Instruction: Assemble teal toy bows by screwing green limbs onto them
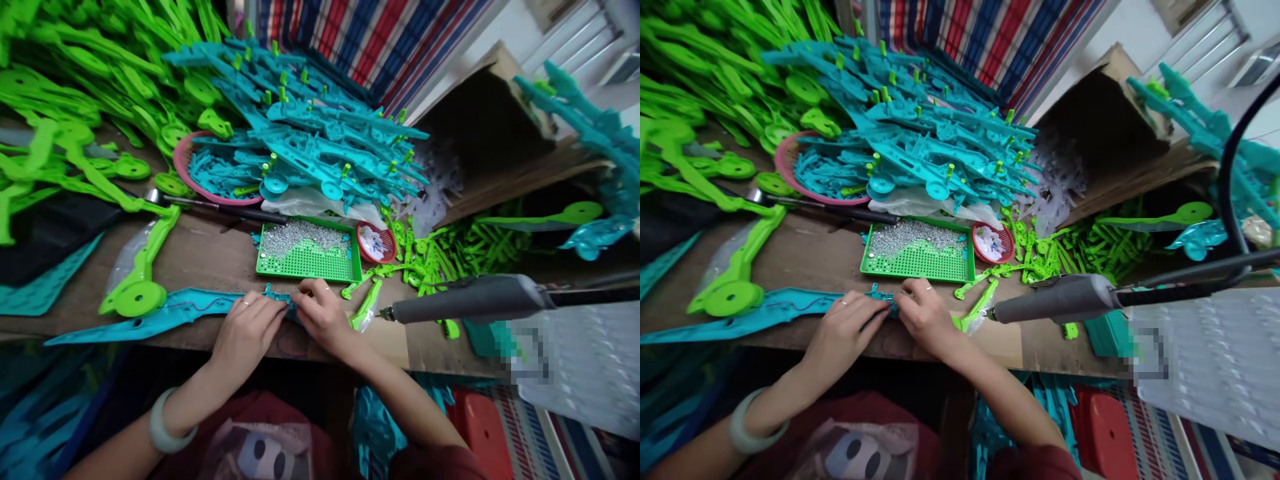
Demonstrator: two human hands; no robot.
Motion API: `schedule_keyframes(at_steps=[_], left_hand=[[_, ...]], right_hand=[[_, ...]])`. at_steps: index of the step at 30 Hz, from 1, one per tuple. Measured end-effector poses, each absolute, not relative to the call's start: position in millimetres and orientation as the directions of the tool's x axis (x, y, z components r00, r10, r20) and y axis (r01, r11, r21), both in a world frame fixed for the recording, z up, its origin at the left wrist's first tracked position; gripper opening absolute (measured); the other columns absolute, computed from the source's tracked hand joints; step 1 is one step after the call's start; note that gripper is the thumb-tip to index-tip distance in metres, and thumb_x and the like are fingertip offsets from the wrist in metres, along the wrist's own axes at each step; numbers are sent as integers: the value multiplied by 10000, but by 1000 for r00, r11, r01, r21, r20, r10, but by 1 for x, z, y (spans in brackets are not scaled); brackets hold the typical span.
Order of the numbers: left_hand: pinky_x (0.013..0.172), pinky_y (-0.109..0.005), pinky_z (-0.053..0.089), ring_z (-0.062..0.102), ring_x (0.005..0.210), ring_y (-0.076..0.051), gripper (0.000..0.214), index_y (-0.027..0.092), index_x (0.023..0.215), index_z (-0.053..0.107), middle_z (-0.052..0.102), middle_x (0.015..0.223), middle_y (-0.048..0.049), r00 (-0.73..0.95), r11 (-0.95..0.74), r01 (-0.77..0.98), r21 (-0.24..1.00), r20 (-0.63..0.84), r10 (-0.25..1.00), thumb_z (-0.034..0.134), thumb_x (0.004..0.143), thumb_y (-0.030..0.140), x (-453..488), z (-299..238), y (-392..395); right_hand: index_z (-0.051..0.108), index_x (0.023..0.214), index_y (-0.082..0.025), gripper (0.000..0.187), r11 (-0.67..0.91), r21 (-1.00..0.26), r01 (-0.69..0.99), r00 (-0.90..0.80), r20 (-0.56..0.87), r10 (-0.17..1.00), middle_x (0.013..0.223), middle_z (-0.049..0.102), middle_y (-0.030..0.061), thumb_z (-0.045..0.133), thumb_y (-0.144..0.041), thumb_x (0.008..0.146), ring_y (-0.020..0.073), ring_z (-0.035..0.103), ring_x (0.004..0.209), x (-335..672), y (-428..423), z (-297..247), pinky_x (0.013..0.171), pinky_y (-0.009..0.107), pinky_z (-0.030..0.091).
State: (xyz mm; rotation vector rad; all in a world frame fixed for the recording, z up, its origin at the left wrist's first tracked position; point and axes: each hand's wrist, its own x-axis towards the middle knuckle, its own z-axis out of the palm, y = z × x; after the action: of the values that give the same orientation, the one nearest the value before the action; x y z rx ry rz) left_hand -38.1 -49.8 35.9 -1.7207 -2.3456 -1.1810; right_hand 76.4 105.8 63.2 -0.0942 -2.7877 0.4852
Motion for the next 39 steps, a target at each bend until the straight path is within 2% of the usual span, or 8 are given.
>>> schedule_keyframes(at_steps=[2, 5, 9, 15, 23, 30, 34, 39], left_hand=[[805, -398, 504, 587, 885, -243, 174, 183, 959, 701, 691, 937, -83, -417, 177, 835, 522, 389, 821, 533, 993, 211, -38, 37, -52], [814, -412, 516, 562, 963, -274, 156, 173, 893, 707, 651, 1025, -119, -457, 253, 836, 487, 361, 813, 571, 967, 194, -36, 37, -53], [837, -418, 532, 570, 996, -278, 149, 157, 872, 693, 647, 1048, -123, -453, 246, 834, 494, 359, 816, 575, 961, 173, -34, 36, -52], [817, -430, 546, 579, 986, -286, 150, 135, 865, 691, 660, 1044, -133, -424, 216, 847, 485, 372, 826, 573, 956, 156, -37, 37, -52], [797, -431, 549, 590, 965, -278, 192, 154, 851, 703, 672, 1046, -129, -421, 219, 848, 483, 360, 833, 552, 969, 174, -38, 39, -51], [768, -417, 541, 589, 966, -280, 175, 152, 862, 699, 674, 1045, -123, -383, 191, 872, 451, 385, 839, 559, 965, 173, -40, 37, -51], [763, -408, 534, 583, 956, -279, 165, 151, 868, 694, 671, 1033, -119, -357, 176, 892, 417, 410, 839, 563, 965, 175, -41, 36, -51], [755, -394, 519, 575, 946, -278, 169, 163, 863, 690, 670, 1037, -117, -344, 177, 904, 390, 415, 842, 560, 968, 186, -41, 37, -52]], right_hand=[[672, 1043, -156, 252, 935, -352, 44, -956, 257, 142, 998, 617, 138, 423, -147, 1004, 221, 551, 922, 72, 104, 59, 781, 347, 506], [677, 1027, -138, 238, 937, -348, 31, -973, 204, 108, 948, 639, 132, 445, -188, 1018, 214, 549, 868, 67, 106, 56, 743, 329, 488], [676, 1004, -165, 220, 934, -356, 39, -980, 171, 106, 910, 683, 95, 459, -197, 1026, 197, 566, 837, 66, 109, 59, 731, 318, 465], [632, 922, -197, 144, 809, -579, 97, -969, 132, 211, 938, 726, 67, 514, -168, 999, 192, 606, 882, 61, 108, 56, 835, 350, 482], [659, 879, -201, 98, 652, -736, 185, -911, 120, 394, 935, 707, 60, 609, -140, 938, 194, 622, 945, 61, 98, 52, 861, 343, 499], [663, 782, -192, 117, 444, -863, 239, -855, 29, 517, 886, 737, 46, 659, -160, 894, 177, 674, 890, 56, 97, 49, 889, 353, 521], [658, 767, -188, 124, 439, -867, 234, -868, 17, 497, 898, 729, 47, 674, -161, 888, 173, 669, 901, 56, 99, 48, 885, 339, 523], [663, 781, -182, 130, 495, -855, 153, -902, 83, 423, 911, 722, 41, 664, -129, 899, 167, 655, 925, 58, 102, 45, 907, 339, 500]])
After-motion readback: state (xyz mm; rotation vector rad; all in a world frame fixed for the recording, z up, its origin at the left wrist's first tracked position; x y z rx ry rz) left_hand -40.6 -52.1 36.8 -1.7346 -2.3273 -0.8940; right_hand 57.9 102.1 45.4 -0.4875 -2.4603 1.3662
